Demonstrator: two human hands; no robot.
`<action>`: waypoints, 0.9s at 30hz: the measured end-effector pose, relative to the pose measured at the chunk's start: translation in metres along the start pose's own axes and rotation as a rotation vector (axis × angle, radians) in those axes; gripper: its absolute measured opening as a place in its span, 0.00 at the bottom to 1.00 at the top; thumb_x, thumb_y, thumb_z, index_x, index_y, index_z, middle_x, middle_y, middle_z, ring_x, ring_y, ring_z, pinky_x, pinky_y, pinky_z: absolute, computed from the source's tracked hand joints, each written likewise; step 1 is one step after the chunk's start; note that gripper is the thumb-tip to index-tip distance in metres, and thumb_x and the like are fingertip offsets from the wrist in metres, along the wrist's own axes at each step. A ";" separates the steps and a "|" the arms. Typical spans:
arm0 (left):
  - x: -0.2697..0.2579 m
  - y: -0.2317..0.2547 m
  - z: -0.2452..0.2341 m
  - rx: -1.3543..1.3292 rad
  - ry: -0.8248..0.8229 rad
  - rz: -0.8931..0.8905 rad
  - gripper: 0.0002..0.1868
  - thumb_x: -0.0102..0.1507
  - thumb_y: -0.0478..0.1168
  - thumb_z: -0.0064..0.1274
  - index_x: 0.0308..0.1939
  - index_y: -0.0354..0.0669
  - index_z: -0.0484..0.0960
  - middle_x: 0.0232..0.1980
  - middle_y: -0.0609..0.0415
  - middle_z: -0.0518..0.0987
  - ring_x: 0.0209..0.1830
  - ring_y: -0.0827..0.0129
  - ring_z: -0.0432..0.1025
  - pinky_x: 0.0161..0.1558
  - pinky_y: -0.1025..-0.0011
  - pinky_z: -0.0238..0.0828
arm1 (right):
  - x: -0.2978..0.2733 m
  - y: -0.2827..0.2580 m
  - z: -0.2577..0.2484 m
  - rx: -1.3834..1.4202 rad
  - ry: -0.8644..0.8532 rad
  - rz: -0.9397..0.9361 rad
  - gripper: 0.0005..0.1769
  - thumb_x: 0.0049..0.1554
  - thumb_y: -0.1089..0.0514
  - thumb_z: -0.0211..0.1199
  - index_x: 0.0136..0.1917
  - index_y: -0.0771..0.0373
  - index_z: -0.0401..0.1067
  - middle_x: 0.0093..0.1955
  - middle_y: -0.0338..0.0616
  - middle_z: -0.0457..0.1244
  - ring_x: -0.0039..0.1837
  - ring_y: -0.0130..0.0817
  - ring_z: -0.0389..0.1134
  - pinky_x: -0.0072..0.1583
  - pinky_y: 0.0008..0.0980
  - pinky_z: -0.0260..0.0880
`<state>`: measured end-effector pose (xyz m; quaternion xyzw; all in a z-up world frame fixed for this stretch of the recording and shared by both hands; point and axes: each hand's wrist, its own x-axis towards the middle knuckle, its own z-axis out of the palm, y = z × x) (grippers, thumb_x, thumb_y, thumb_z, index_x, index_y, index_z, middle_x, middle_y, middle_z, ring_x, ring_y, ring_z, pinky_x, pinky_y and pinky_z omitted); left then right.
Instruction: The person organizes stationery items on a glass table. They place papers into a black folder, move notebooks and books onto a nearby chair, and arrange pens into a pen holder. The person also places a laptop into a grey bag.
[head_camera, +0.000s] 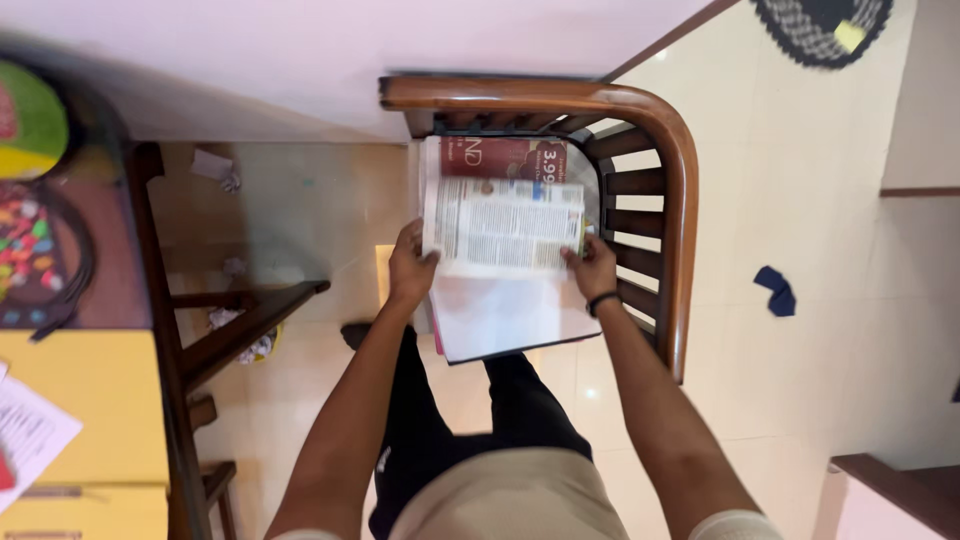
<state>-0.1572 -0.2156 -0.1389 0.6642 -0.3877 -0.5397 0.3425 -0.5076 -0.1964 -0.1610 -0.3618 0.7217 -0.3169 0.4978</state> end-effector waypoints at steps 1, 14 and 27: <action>0.016 -0.005 0.012 0.088 0.025 -0.034 0.34 0.60 0.24 0.56 0.69 0.38 0.66 0.55 0.44 0.81 0.53 0.62 0.76 0.56 0.68 0.73 | 0.016 0.002 -0.001 -0.038 -0.012 -0.018 0.24 0.58 0.65 0.70 0.66 0.69 0.70 0.50 0.44 0.71 0.46 0.26 0.70 0.48 0.27 0.73; 0.084 -0.045 0.040 0.531 0.123 0.163 0.29 0.58 0.31 0.62 0.63 0.39 0.74 0.63 0.39 0.73 0.64 0.43 0.66 0.63 0.58 0.65 | 0.109 0.025 0.039 -0.615 0.134 -0.356 0.39 0.46 0.67 0.77 0.68 0.68 0.66 0.57 0.64 0.62 0.53 0.50 0.68 0.55 0.40 0.71; -0.088 -0.018 -0.068 -0.490 -0.036 -0.023 0.06 0.69 0.30 0.49 0.49 0.39 0.78 0.43 0.60 0.80 0.39 0.76 0.73 0.45 0.75 0.71 | -0.050 -0.072 0.111 0.089 -0.235 -0.257 0.04 0.60 0.71 0.60 0.48 0.66 0.73 0.44 0.39 0.69 0.42 0.25 0.69 0.45 0.25 0.72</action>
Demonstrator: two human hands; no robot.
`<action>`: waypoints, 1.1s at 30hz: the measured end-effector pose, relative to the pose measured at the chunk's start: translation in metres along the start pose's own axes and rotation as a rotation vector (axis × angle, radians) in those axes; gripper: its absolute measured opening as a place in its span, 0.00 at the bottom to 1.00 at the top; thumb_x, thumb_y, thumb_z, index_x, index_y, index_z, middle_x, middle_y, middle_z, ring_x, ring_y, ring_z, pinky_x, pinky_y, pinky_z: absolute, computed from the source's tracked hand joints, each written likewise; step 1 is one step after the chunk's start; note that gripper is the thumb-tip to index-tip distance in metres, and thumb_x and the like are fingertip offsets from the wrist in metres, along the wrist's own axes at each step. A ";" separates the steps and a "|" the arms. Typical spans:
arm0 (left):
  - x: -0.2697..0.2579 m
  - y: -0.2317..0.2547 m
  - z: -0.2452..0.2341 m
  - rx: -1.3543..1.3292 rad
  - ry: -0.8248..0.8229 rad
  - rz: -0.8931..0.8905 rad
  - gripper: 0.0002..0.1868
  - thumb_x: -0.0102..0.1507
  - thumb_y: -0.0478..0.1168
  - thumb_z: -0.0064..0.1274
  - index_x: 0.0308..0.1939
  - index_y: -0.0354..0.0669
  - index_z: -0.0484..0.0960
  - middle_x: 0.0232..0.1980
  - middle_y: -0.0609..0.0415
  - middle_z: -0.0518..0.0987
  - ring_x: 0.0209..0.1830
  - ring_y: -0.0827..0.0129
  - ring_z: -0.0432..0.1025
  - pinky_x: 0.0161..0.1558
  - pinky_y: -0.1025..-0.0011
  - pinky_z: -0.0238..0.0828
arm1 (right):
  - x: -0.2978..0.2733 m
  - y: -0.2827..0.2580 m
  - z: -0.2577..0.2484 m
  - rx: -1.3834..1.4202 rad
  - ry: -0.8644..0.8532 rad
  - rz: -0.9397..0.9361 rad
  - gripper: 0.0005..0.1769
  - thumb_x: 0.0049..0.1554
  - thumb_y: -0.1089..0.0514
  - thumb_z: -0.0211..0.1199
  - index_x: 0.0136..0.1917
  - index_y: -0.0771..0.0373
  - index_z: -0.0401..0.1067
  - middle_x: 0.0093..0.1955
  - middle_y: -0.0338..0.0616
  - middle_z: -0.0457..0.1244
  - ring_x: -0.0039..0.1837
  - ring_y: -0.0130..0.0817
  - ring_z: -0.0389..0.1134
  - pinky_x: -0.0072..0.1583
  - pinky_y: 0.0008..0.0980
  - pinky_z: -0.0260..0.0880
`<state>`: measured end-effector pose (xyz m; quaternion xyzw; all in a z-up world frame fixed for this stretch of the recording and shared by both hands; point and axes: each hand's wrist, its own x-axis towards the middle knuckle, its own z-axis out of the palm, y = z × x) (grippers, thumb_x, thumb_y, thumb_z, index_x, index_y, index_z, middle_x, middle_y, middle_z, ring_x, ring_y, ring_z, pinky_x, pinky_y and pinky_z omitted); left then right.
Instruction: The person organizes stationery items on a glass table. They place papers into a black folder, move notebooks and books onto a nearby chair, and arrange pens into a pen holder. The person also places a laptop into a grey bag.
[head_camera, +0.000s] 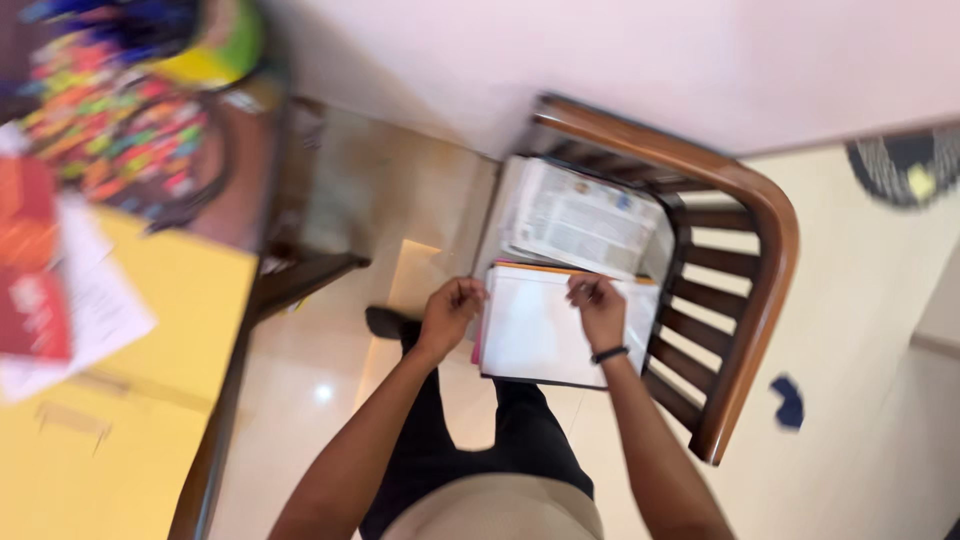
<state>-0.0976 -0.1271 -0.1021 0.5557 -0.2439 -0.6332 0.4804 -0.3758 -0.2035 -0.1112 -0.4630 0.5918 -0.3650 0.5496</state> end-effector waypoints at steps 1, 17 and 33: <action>-0.020 0.014 -0.009 0.038 0.042 -0.069 0.07 0.69 0.30 0.49 0.50 0.39 0.79 0.42 0.59 0.80 0.39 0.76 0.73 0.43 0.75 0.70 | -0.011 -0.014 0.022 0.012 -0.057 0.020 0.05 0.58 0.71 0.59 0.48 0.67 0.73 0.46 0.39 0.70 0.43 0.25 0.70 0.45 0.25 0.72; -0.188 0.158 -0.236 -0.131 0.574 0.072 0.09 0.68 0.33 0.51 0.52 0.35 0.79 0.44 0.55 0.83 0.40 0.74 0.75 0.43 0.75 0.72 | -0.054 -0.160 0.366 -0.007 -0.844 -0.123 0.06 0.60 0.71 0.62 0.52 0.68 0.73 0.47 0.39 0.69 0.46 0.22 0.69 0.50 0.23 0.71; -0.255 0.170 -0.406 -0.242 1.088 0.284 0.07 0.67 0.38 0.53 0.47 0.42 0.81 0.41 0.60 0.81 0.39 0.76 0.74 0.40 0.74 0.72 | -0.061 -0.244 0.575 -0.093 -1.308 -0.256 0.06 0.61 0.69 0.62 0.53 0.69 0.73 0.45 0.37 0.69 0.47 0.20 0.69 0.50 0.21 0.70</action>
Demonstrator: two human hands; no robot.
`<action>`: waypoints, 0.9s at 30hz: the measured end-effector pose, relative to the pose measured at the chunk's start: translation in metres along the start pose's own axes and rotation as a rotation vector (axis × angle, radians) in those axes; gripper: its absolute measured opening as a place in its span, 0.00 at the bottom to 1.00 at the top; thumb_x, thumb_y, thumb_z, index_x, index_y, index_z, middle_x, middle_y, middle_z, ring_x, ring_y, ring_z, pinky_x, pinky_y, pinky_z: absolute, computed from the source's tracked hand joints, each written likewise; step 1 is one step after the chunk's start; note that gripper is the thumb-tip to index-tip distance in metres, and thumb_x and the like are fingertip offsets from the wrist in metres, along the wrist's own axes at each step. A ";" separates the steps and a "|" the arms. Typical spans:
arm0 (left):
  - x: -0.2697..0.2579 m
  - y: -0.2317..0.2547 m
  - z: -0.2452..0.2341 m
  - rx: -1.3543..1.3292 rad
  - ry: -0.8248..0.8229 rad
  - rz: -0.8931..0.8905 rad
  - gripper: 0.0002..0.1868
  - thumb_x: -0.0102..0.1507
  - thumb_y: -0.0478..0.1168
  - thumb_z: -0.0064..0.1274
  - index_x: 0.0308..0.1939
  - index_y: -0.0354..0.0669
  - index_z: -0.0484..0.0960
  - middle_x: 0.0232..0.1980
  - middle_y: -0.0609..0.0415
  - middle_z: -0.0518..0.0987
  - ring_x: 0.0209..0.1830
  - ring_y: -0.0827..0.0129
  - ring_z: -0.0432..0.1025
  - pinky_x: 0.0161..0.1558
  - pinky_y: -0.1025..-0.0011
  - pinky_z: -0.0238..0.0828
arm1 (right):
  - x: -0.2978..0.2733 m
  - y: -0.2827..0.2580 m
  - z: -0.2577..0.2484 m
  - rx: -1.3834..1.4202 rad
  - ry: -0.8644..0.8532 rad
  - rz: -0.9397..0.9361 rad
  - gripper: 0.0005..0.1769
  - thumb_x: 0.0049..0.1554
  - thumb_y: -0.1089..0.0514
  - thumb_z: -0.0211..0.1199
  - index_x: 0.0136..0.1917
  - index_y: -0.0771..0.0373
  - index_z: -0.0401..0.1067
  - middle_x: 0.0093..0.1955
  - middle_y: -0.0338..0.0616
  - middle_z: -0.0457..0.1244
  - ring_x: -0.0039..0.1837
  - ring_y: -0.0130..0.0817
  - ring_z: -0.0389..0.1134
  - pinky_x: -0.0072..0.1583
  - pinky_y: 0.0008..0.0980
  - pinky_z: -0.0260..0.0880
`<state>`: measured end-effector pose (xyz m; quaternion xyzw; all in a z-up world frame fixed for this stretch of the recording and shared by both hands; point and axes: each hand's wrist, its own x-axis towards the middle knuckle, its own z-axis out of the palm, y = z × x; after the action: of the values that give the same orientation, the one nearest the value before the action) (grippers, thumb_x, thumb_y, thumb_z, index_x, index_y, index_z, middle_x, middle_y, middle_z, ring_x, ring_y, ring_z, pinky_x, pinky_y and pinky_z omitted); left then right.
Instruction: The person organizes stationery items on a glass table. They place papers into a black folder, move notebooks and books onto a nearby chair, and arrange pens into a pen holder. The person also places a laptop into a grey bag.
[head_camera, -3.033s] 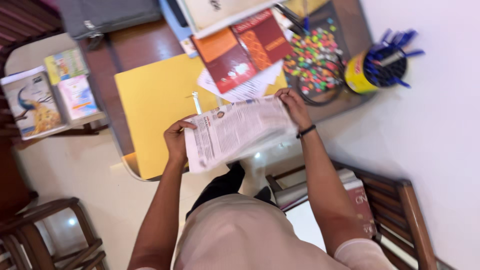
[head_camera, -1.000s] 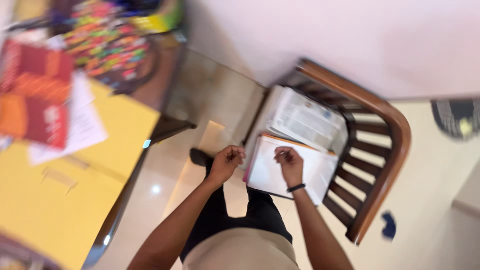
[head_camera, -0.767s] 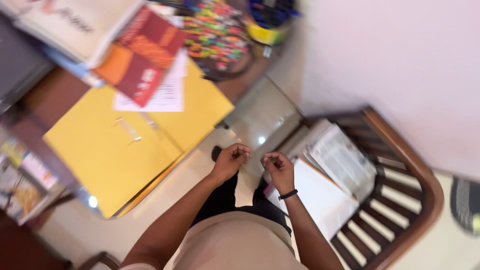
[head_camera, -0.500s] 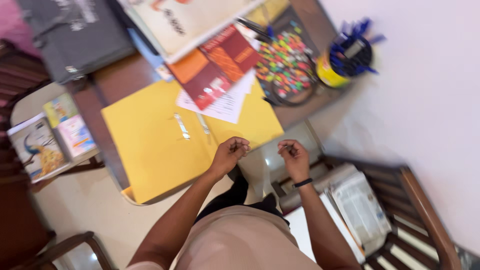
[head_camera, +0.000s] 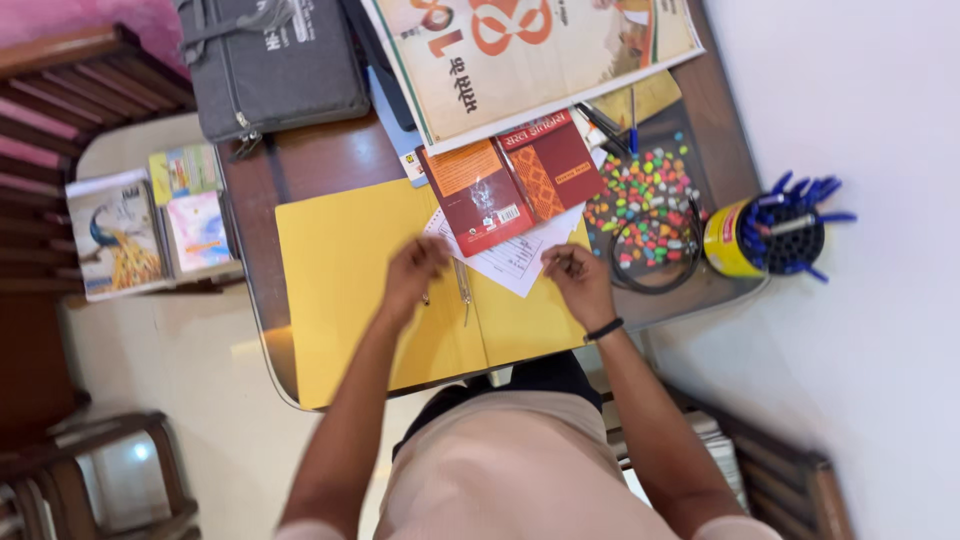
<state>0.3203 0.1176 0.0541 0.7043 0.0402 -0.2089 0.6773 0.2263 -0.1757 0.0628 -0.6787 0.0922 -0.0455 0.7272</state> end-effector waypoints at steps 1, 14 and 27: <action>0.028 0.001 -0.006 0.022 0.033 0.032 0.06 0.67 0.38 0.53 0.46 0.42 0.81 0.40 0.60 0.81 0.39 0.77 0.74 0.39 0.74 0.72 | 0.010 0.000 -0.008 -0.020 -0.004 0.011 0.05 0.62 0.69 0.63 0.53 0.69 0.74 0.45 0.38 0.68 0.46 0.20 0.69 0.50 0.21 0.69; 0.192 0.054 0.041 -0.036 0.635 -0.043 0.25 0.60 0.38 0.63 0.58 0.33 0.75 0.39 0.53 0.83 0.35 0.73 0.77 0.36 0.74 0.74 | 0.150 0.002 -0.115 0.015 -0.063 0.188 0.07 0.60 0.69 0.64 0.53 0.67 0.74 0.47 0.41 0.70 0.45 0.27 0.72 0.46 0.25 0.73; 0.150 0.083 0.068 0.093 0.775 0.130 0.15 0.60 0.35 0.65 0.49 0.33 0.84 0.36 0.54 0.85 0.33 0.75 0.77 0.37 0.75 0.76 | 0.173 0.022 -0.105 -0.083 -0.129 0.332 0.07 0.61 0.65 0.64 0.54 0.66 0.75 0.48 0.43 0.71 0.46 0.28 0.73 0.47 0.26 0.75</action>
<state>0.4683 0.0108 0.0799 0.7619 0.2389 0.1141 0.5911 0.3740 -0.3095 0.0221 -0.6850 0.1580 0.1228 0.7005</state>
